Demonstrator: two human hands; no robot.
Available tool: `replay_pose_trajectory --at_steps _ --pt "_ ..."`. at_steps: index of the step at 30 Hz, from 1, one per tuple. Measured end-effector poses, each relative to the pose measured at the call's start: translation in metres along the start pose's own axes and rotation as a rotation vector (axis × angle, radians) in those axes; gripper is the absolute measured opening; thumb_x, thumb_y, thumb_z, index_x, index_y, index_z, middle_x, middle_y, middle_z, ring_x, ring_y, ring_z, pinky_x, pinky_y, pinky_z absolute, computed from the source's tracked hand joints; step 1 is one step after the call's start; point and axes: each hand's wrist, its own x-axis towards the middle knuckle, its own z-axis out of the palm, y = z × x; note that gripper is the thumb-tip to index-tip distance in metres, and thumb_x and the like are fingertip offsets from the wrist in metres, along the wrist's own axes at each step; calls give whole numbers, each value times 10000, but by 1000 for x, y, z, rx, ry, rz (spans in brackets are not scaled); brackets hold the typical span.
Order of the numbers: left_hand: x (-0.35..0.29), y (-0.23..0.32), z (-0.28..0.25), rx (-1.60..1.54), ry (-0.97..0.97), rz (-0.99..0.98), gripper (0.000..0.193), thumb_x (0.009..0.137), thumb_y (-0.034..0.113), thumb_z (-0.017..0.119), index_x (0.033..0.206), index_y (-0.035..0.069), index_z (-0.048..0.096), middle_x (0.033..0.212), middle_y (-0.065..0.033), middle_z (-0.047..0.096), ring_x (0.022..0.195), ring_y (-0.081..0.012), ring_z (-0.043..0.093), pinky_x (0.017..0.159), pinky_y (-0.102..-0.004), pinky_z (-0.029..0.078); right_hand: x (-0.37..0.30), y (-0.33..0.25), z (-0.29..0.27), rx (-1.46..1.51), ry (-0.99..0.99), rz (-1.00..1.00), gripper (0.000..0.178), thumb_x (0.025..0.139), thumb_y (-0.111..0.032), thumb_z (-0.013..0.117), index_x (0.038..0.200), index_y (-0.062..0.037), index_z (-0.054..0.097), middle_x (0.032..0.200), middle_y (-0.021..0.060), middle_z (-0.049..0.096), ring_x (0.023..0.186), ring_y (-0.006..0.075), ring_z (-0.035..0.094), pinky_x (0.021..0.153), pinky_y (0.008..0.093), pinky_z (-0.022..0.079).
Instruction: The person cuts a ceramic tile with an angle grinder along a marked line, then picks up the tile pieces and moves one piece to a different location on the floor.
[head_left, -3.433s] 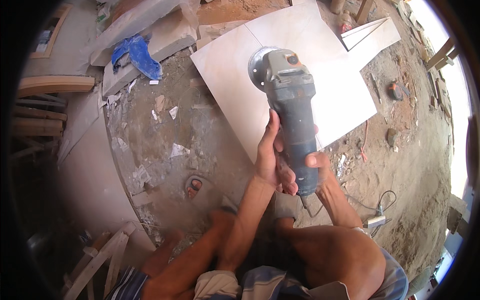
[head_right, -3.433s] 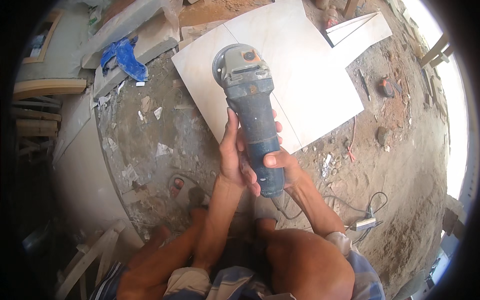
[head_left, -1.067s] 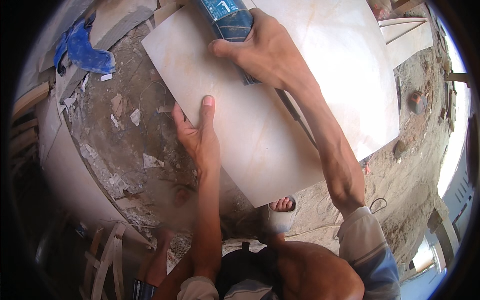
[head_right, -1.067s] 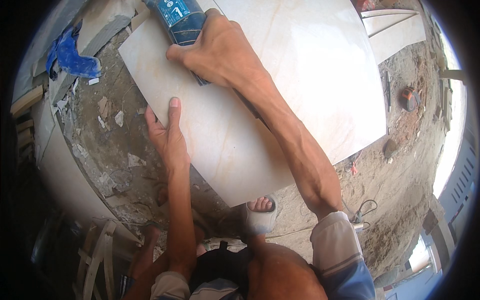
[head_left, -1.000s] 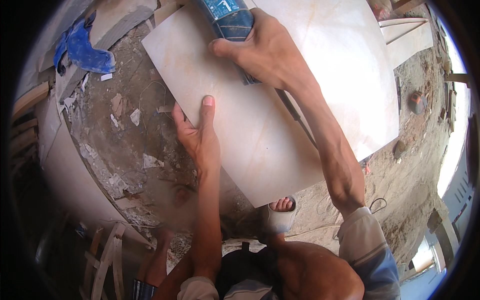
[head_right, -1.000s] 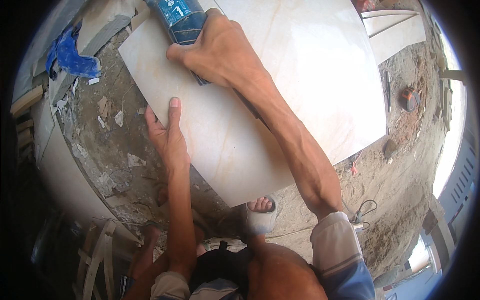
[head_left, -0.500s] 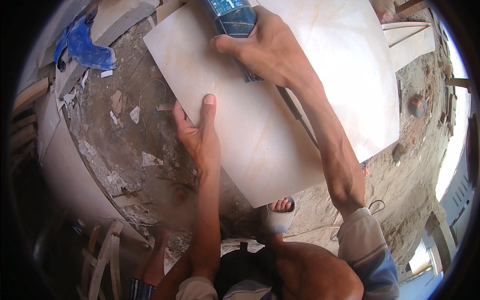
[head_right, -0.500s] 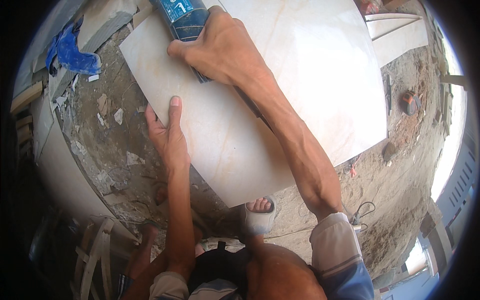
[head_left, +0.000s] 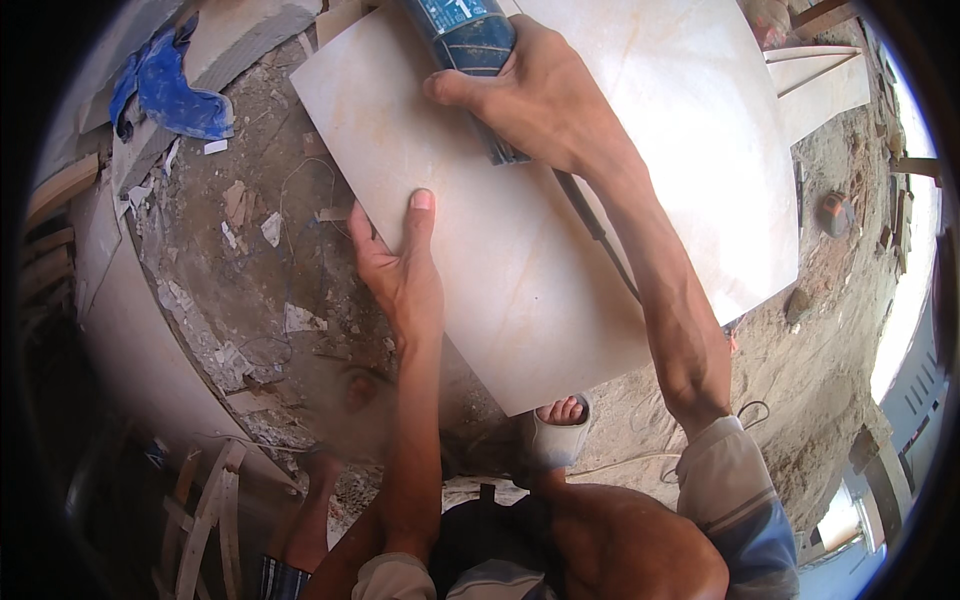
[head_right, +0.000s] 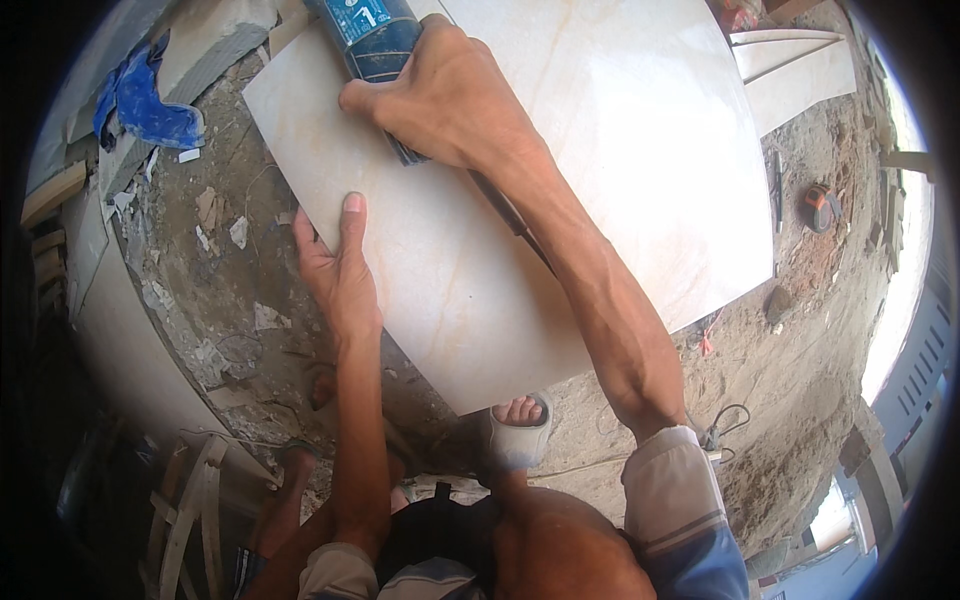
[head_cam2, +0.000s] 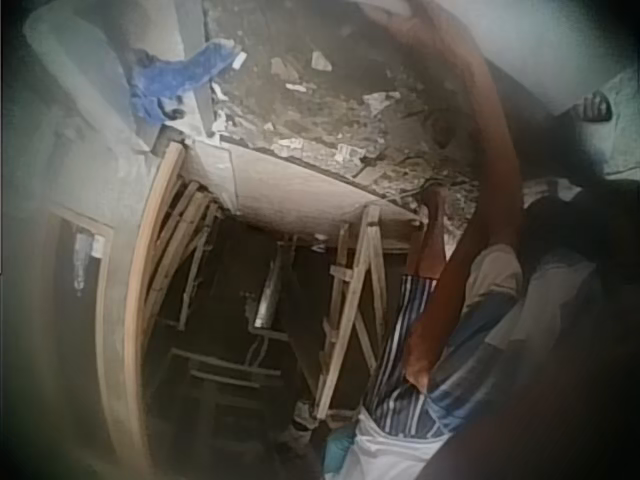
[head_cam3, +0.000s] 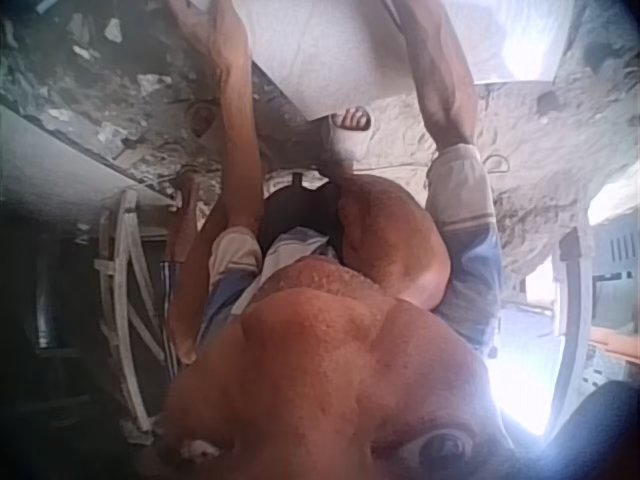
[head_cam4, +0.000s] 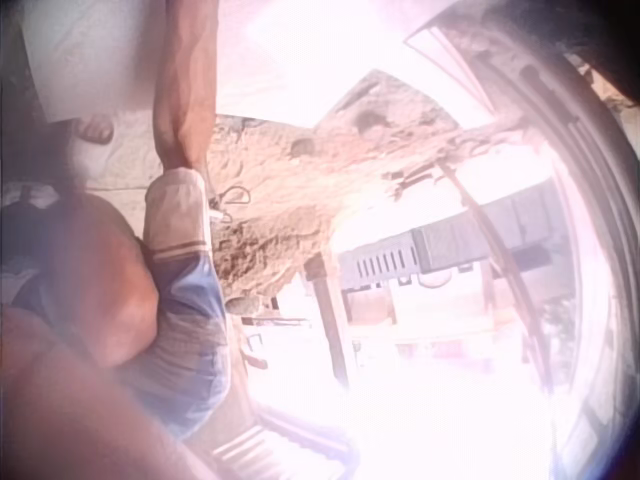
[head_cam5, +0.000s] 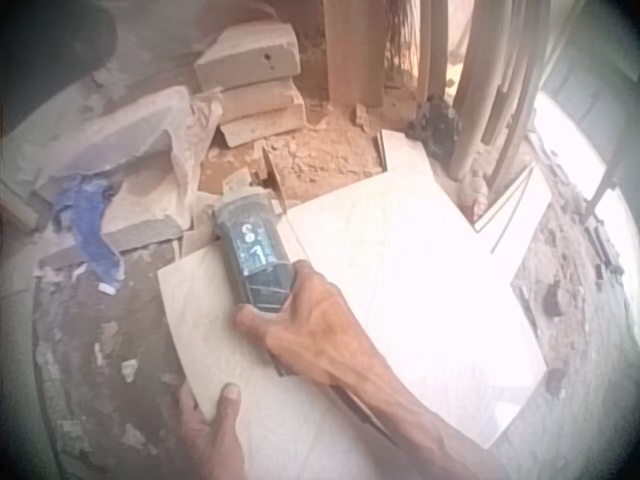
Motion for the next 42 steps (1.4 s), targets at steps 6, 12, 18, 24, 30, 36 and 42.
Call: replay_pose_trajectory --at_steps 6,12,18,24,30,36,42 --pt "0 1 0 31 -8 -16 659 1108 189 792 1613 -70 457 1493 -210 683 1318 -234 678 1134 -365 540 3 5 4 -8 32 -26 751 869 -427 820 1232 209 653 1000 332 778 914 400 796 841 454 647" --pt "0 2 -1 32 -6 -21 665 1104 188 795 1615 -66 455 1492 -212 682 1317 -238 679 1129 -371 546 8 6 8 -9 60 -51 740 857 -432 829 1191 208 672 971 328 781 885 394 800 820 453 649" --pt "0 1 -1 29 -1 -19 685 1097 198 806 1620 -63 449 1491 -215 681 1316 -242 680 1130 -377 547 8 8 8 -10 79 -59 729 845 -438 838 1151 208 692 942 323 784 857 388 805 798 452 651" --pt "0 -1 -1 38 2 -4 693 1096 202 808 1622 -66 445 1489 -219 682 1317 -249 680 1129 -381 548 7 8 7 -10 93 -70 721 833 -443 848 1110 208 712 912 319 786 828 383 809 776 451 653" --pt "0 -1 0 -11 3 17 712 1082 165 814 1630 -84 435 1444 -227 689 1260 -249 683 1084 -367 561 5 10 9 -9 104 -78 713 820 -449 857 1069 207 731 883 314 789 799 377 813 755 450 655" --pt "0 -2 -1 -2 -4 25 711 1084 167 813 1630 -84 434 1441 -224 690 1258 -249 683 1084 -368 560 0 11 7 -14 80 -48 752 821 -485 875 1129 186 730 902 284 792 818 353 814 770 433 652" --pt "1 -3 1 3 -9 18 715 1083 171 814 1634 -78 434 1447 -227 689 1263 -251 683 1085 -370 560 0 5 -2 19 40 -33 698 840 -436 838 1101 197 703 923 312 783 851 379 803 793 456 648"
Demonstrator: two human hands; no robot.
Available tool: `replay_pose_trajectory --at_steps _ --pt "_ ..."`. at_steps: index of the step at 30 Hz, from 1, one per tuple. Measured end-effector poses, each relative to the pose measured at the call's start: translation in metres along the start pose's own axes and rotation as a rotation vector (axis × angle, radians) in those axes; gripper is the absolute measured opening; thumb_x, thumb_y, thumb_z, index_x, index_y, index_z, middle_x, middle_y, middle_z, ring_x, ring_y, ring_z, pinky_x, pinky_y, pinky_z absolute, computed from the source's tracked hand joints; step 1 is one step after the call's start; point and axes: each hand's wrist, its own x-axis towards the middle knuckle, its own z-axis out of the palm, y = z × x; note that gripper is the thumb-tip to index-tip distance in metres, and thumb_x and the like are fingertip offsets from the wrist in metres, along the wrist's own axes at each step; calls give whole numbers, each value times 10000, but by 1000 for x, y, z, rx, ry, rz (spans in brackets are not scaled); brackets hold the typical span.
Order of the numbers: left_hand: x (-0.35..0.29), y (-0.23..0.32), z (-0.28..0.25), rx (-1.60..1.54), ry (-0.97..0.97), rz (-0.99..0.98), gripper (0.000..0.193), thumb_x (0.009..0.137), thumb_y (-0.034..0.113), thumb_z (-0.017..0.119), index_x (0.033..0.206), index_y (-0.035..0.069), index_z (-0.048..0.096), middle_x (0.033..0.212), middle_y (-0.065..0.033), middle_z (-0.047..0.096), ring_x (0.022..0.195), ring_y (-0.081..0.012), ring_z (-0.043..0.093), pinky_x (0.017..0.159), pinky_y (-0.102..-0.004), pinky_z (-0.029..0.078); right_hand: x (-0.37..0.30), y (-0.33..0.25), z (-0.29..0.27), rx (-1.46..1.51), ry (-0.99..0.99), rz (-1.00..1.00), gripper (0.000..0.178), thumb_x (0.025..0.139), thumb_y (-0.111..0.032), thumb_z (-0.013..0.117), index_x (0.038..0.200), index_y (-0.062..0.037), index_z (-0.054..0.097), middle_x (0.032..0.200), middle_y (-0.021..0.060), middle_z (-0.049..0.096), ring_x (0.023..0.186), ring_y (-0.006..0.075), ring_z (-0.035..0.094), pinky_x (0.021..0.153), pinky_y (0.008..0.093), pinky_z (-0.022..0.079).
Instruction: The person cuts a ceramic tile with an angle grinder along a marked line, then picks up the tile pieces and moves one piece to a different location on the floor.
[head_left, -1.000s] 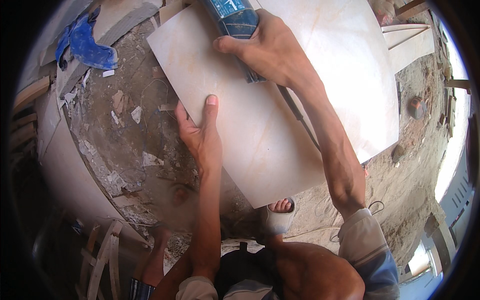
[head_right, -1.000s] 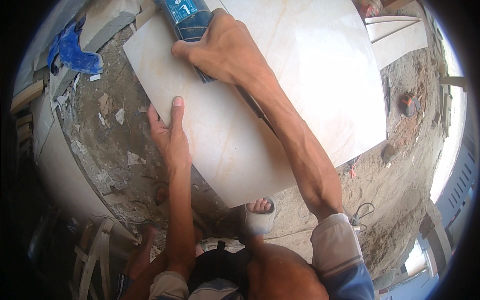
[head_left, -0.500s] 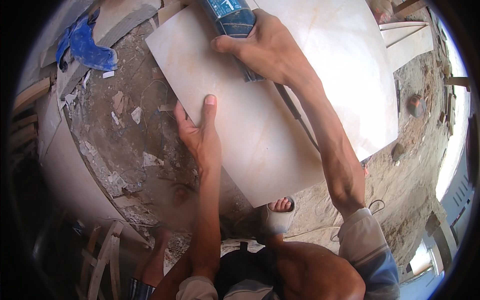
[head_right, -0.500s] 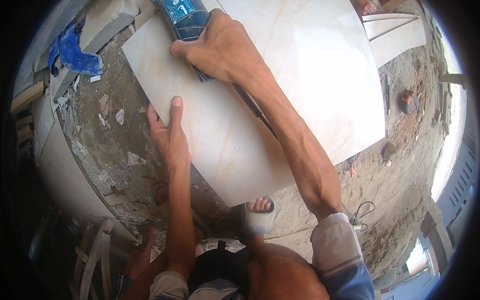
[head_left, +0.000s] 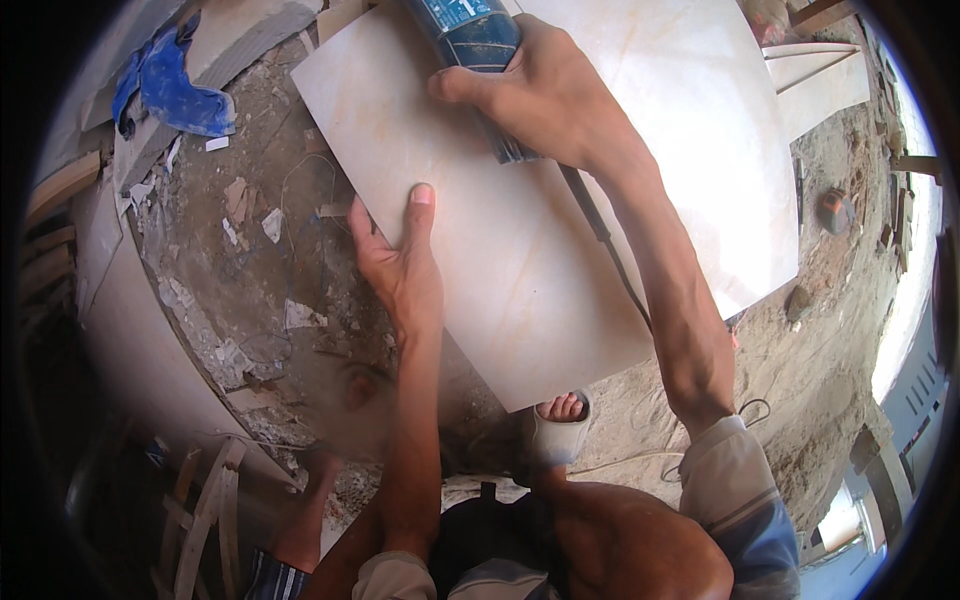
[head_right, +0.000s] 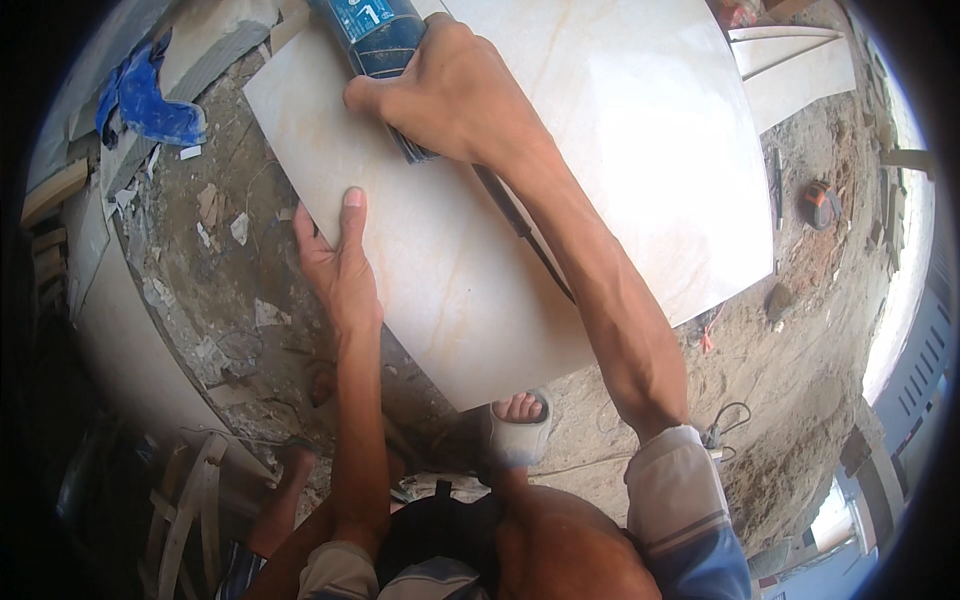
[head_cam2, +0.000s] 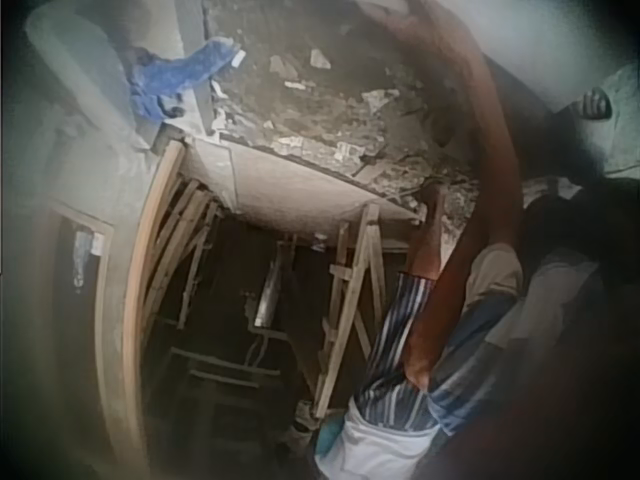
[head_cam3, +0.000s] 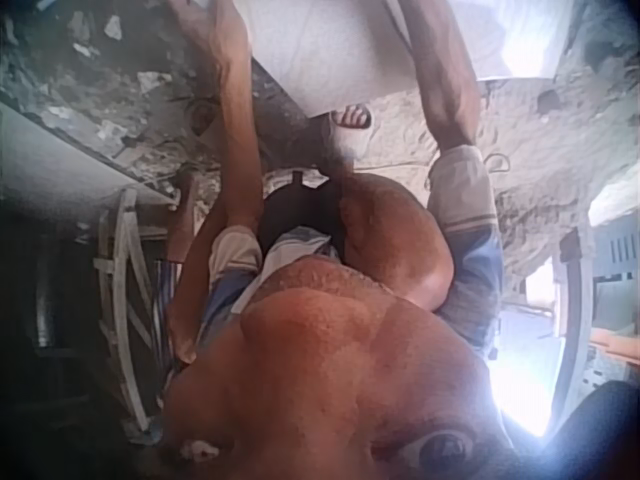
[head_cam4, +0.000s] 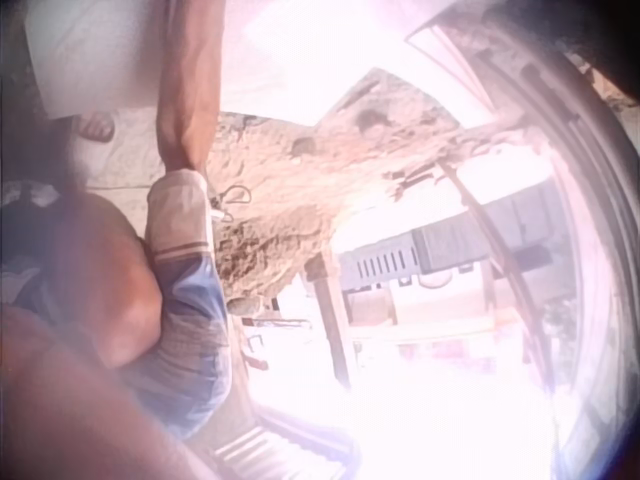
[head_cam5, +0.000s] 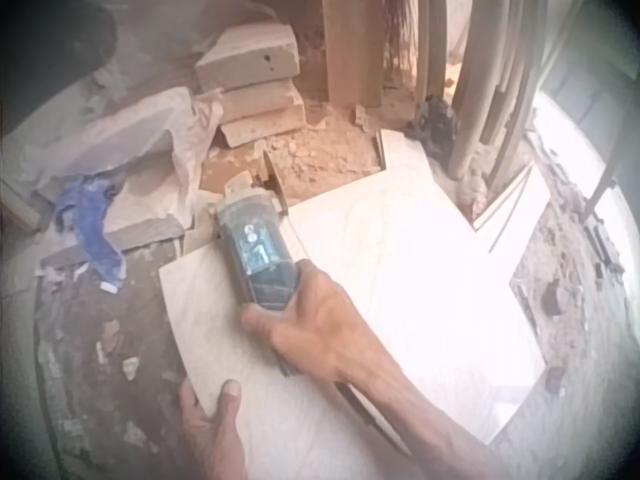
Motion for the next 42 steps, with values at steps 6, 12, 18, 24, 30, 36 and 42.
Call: replay_pose_trajectory --at_steps 6,12,18,24,30,36,42 --pt "0 1 -1 18 6 -1 734 1079 180 822 1639 -81 426 1455 -233 689 1276 -257 682 1099 -370 555 -2 -36 -28 15 -184 145 774 915 -394 792 1363 208 599 1122 350 761 1034 423 771 910 467 639" --pt "0 -1 -2 32 18 -9 709 1091 220 816 1627 -70 453 1479 -223 679 1299 -252 684 1109 -383 563 -9 -44 -24 18 -166 199 748 936 -390 800 1345 205 604 1113 337 764 1039 407 768 905 454 637" --pt "1 -3 -2 32 5 5 702 1091 202 813 1626 -72 452 1472 -224 680 1295 -254 680 1113 -382 554 -9 -4 -3 7 -28 45 691 857 -436 840 1128 186 702 957 314 781 877 377 802 802 448 649" --pt "1 -4 -5 19 -5 13 702 1087 193 815 1624 -75 451 1469 -228 677 1293 -255 676 1111 -381 551 -10 11 3 -40 -22 26 787 854 -527 891 1279 114 725 926 191 788 831 274 799 782 389 640" --pt "1 -4 -4 19 -8 15 699 1092 203 812 1623 -71 449 1473 -223 679 1297 -255 683 1109 -386 560 -16 11 2 6 -8 1 701 849 -476 885 1175 127 738 870 207 786 794 288 801 749 393 641" --pt "0 -1 -2 51 3 0 720 1094 251 812 1633 -59 447 1496 -230 666 1305 -263 687 1110 -389 565 -20 13 0 -2 -36 31 747 857 -490 908 1267 107 730 898 177 783 792 260 794 748 380 641" --pt "0 -3 -3 46 11 7 718 1088 246 820 1631 -50 455 1492 -225 673 1298 -262 695 1101 -388 582 -26 14 0 -9 -37 27 769 855 -495 912 1277 120 726 902 190 783 790 270 797 736 379 641"
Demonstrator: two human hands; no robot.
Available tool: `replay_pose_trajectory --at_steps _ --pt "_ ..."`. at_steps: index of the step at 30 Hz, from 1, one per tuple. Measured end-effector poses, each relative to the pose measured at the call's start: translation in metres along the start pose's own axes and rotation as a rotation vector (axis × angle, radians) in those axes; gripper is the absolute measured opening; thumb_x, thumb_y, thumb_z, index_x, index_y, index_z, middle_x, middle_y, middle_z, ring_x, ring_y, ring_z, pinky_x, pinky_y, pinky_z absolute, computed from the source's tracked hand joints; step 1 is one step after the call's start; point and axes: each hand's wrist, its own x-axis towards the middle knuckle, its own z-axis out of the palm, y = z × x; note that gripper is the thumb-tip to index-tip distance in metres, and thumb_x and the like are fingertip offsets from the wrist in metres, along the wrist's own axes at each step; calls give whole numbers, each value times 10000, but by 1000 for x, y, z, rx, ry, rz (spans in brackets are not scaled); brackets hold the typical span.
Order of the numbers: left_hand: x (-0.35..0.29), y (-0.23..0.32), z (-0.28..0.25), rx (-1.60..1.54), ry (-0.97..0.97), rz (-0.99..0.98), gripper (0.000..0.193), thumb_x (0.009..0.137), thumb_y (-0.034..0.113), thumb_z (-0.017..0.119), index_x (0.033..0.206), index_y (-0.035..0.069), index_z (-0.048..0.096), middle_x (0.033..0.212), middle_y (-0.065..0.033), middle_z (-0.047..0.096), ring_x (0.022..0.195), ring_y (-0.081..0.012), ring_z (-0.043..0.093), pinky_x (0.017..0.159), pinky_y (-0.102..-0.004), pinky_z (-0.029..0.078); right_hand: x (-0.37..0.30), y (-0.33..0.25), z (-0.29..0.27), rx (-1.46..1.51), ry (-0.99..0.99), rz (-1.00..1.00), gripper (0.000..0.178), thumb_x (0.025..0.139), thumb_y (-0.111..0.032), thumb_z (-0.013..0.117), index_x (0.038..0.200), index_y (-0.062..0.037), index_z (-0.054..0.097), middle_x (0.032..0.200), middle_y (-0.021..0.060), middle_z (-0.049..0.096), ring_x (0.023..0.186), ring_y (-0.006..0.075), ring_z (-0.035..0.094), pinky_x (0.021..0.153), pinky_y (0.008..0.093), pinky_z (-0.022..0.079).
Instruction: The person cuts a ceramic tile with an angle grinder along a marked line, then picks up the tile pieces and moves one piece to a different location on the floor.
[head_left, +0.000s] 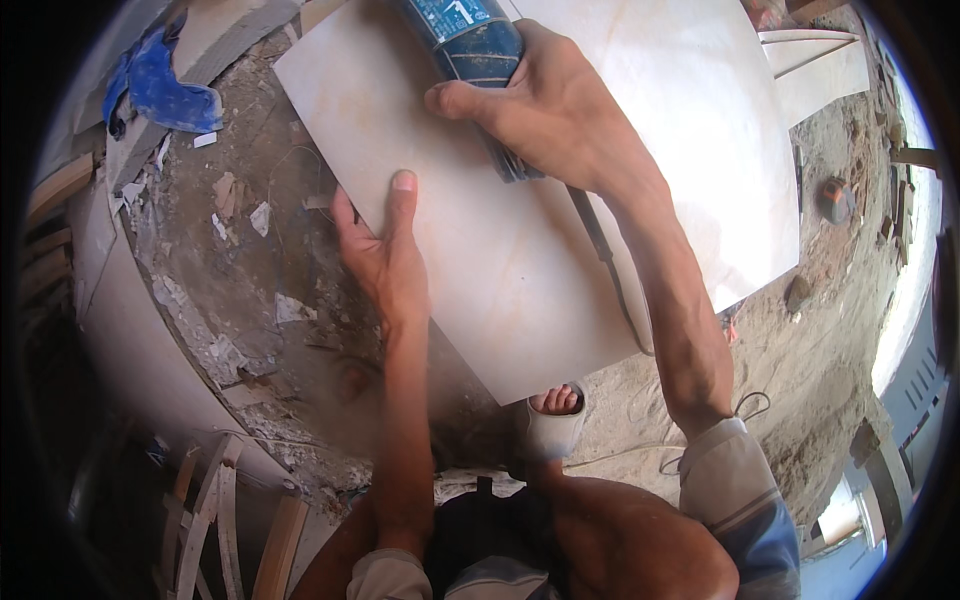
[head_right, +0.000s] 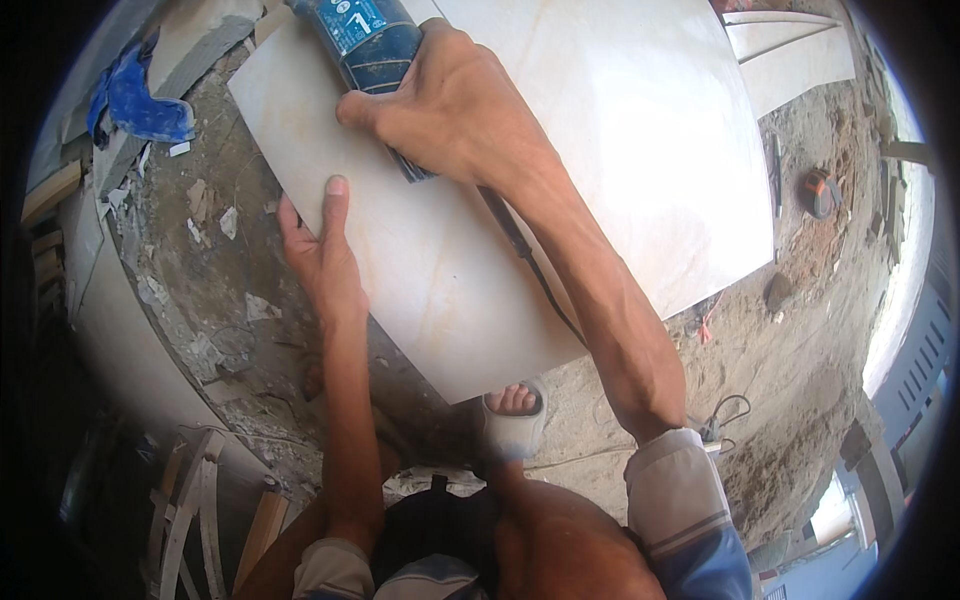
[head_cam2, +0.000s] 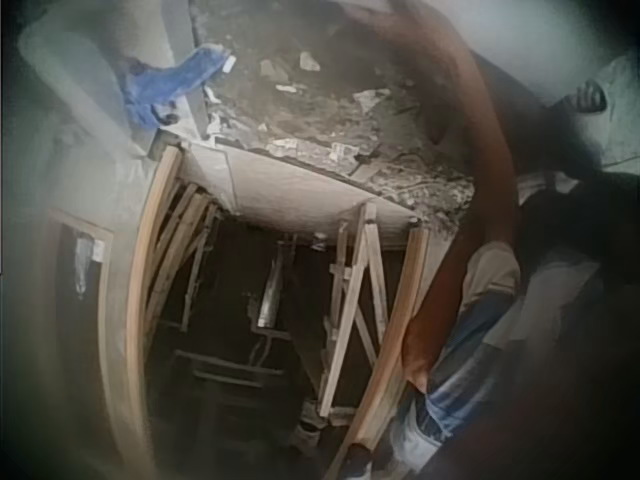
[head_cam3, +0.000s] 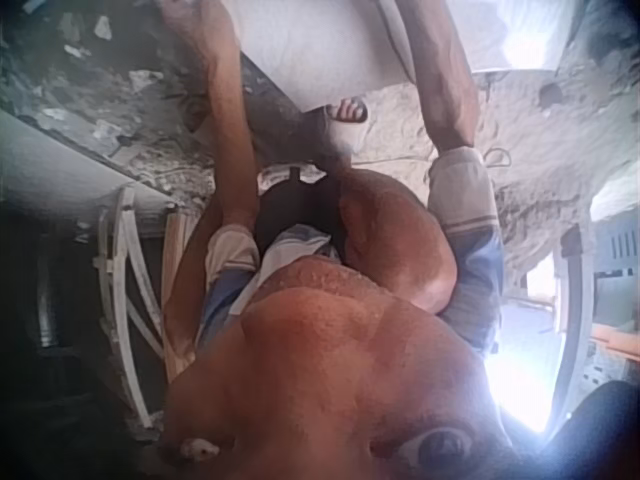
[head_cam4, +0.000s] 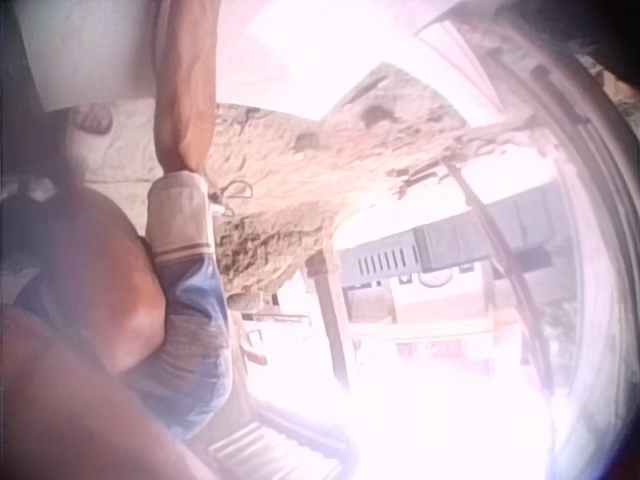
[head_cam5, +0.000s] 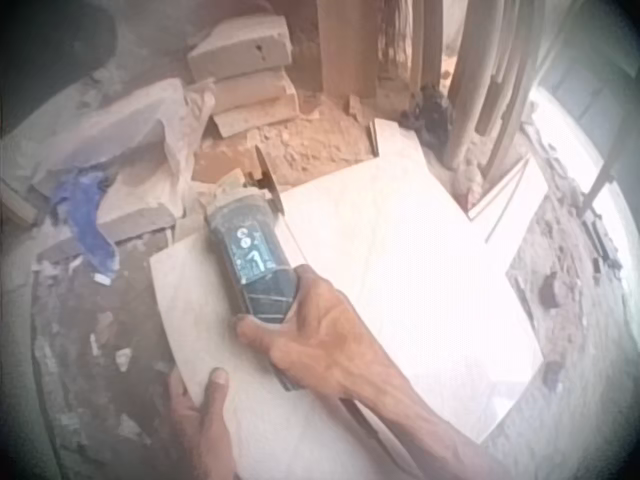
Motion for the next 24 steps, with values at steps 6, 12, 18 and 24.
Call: replay_pose_trajectory --at_steps 6,12,18,24 --pt "1 -3 -1 -28 -3 -1 702 1081 236 829 1616 -48 475 1479 -209 686 1281 -249 705 1090 -376 589 -8 0 -1 43 35 -42 687 827 -447 893 1104 160 728 834 244 772 756 313 791 704 418 640" --pt "1 -2 1 -20 5 10 697 1084 242 825 1614 -45 476 1472 -203 689 1281 -251 704 1089 -379 587 -11 7 0 11 32 -12 695 850 -487 922 1195 87 736 874 153 762 773 237 759 731 380 616" --pt "1 -2 -1 -9 -14 14 720 1085 259 823 1626 -47 460 1485 -218 676 1292 -259 698 1095 -388 584 -17 3 -2 1 35 7 694 853 -483 917 1200 89 730 888 159 767 777 243 762 732 377 619" --pt "0 -1 0 12 -4 7 728 1081 274 826 1625 -45 461 1496 -225 666 1300 -263 696 1091 -387 590 -23 6 -2 25 35 -10 714 845 -461 904 1196 130 710 888 214 772 790 294 784 729 396 634"
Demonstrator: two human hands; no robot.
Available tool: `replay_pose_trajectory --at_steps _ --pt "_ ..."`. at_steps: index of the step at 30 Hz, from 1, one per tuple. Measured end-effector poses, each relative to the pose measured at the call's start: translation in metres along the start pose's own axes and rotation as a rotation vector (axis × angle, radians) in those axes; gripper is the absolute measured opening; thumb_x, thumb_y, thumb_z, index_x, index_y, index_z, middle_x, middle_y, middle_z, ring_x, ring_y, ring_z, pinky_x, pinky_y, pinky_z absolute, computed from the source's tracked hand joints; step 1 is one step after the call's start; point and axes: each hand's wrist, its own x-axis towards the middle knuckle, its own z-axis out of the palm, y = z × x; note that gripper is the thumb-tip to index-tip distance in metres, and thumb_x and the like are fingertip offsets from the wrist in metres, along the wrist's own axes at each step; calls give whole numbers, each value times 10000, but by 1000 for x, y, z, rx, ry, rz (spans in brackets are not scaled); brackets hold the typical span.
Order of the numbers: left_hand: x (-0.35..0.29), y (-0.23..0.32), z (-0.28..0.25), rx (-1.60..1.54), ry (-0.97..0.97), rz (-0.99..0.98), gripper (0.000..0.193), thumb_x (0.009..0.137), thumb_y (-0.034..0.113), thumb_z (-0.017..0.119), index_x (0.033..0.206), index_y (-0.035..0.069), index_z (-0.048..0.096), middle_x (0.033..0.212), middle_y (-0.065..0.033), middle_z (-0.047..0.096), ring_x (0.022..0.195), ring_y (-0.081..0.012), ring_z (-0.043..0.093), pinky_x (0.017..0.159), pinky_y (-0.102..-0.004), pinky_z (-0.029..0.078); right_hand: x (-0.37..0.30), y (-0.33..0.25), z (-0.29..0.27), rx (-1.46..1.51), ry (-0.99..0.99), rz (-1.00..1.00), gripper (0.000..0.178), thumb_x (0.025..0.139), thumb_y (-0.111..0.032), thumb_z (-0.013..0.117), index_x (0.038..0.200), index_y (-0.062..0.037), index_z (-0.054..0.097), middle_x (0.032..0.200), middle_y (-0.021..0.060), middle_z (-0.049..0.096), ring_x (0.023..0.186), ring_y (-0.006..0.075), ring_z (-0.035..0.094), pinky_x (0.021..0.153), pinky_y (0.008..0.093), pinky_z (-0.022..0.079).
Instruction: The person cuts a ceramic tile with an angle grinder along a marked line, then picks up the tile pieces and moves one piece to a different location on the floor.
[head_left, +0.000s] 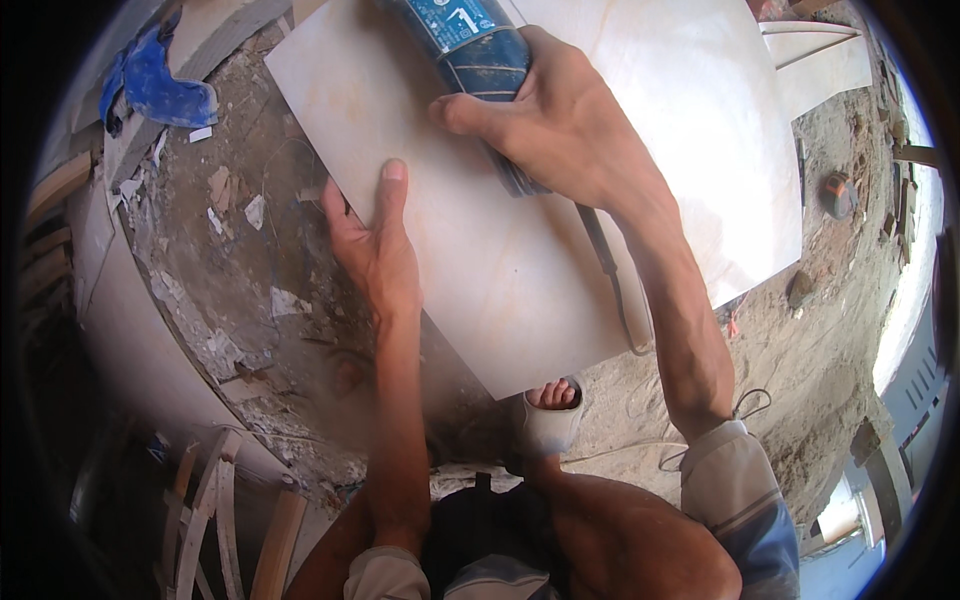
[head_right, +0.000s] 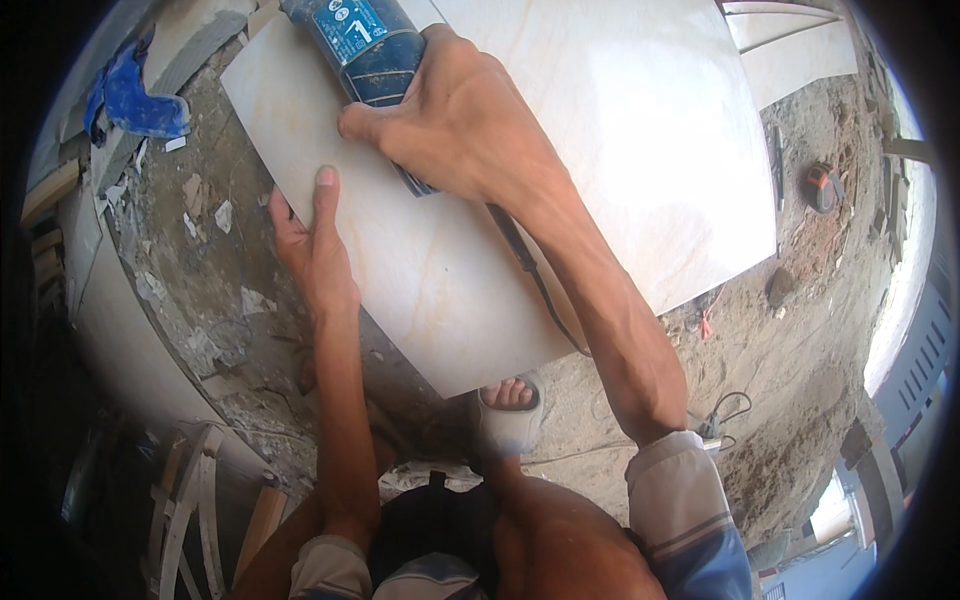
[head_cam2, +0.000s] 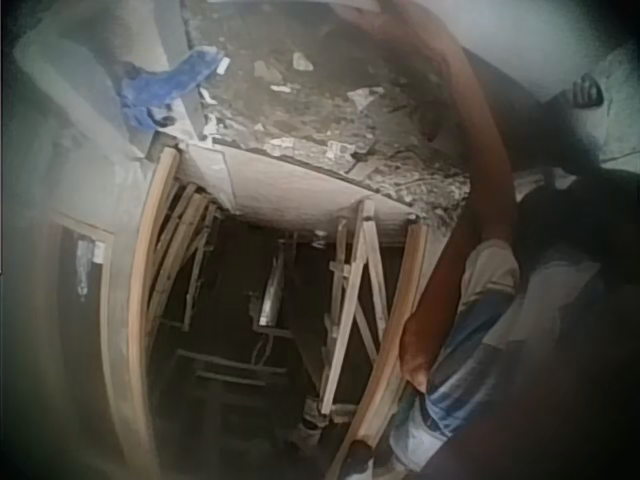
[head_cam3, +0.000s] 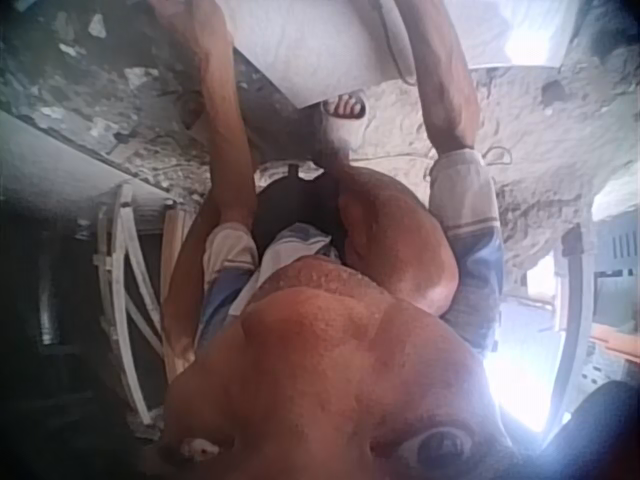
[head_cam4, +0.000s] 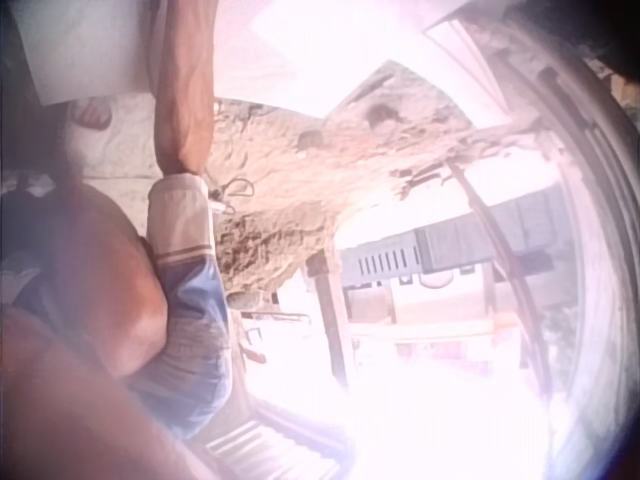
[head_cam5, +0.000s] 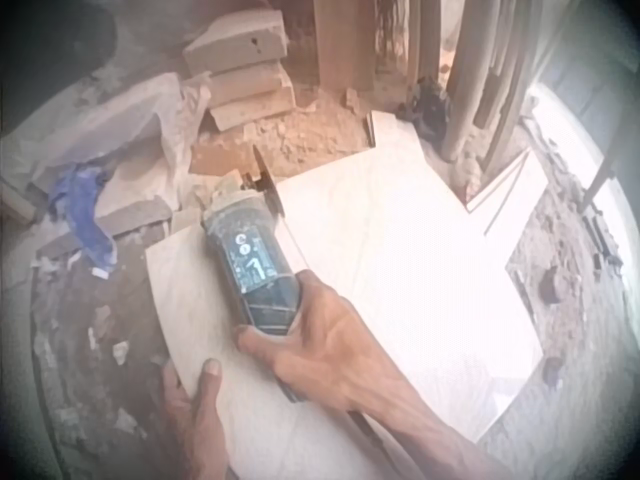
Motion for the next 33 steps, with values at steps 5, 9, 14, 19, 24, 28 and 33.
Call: replay_pose_trajectory --at_steps 5,9,14,19,24,28,33 --pt "3 -4 -3 -8 -8 23 742 1073 274 837 1626 -46 460 1480 -223 678 1291 -265 702 1087 -387 594 -6 -2 -1 28 12 -18 737 819 -415 892 1163 201 681 887 308 776 814 384 811 735 442 653" --pt "0 0 1 -19 -1 5 730 1069 264 842 1615 -52 473 1472 -219 685 1283 -261 707 1086 -386 595 -12 -4 -5 20 0 14 728 818 -409 891 1166 194 683 900 306 778 827 379 809 760 443 650" --pt "3 -4 -2 -39 -5 16 721 1069 246 843 1611 -56 477 1463 -215 694 1257 -259 721 1066 -384 606 -16 1 -4 55 2 -1 715 820 -404 892 1161 189 684 901 307 775 825 378 803 768 443 645" --pt "3 -5 -1 -53 -6 29 724 1068 243 843 1614 -57 474 1464 -216 693 1253 -260 722 1058 -382 611 -21 2 -4 61 -13 13 704 822 -393 891 1160 189 683 896 307 771 819 380 799 767 443 644" --pt "2 -4 0 -47 -5 22 716 1072 240 838 1614 -55 475 1475 -216 680 1273 -260 711 1059 -381 608 -24 6 -3 53 -14 21 701 825 -385 893 1167 188 680 896 302 771 818 378 800 770 442 645" --pt "1 -2 -1 -39 -5 25 723 1069 244 841 1616 -54 474 1471 -215 678 1277 -261 707 1064 -385 605 -29 0 -5 44 -19 41 700 829 -381 894 1176 187 678 896 298 770 807 373 800 763 436 647" --pt "2 -3 0 -31 -6 17 730 1064 246 846 1616 -55 474 1469 -214 678 1281 -262 704 1068 -387 602 -33 2 -5 42 -17 49 698 833 -380 894 1194 176 677 900 287 773 800 364 801 746 425 649"
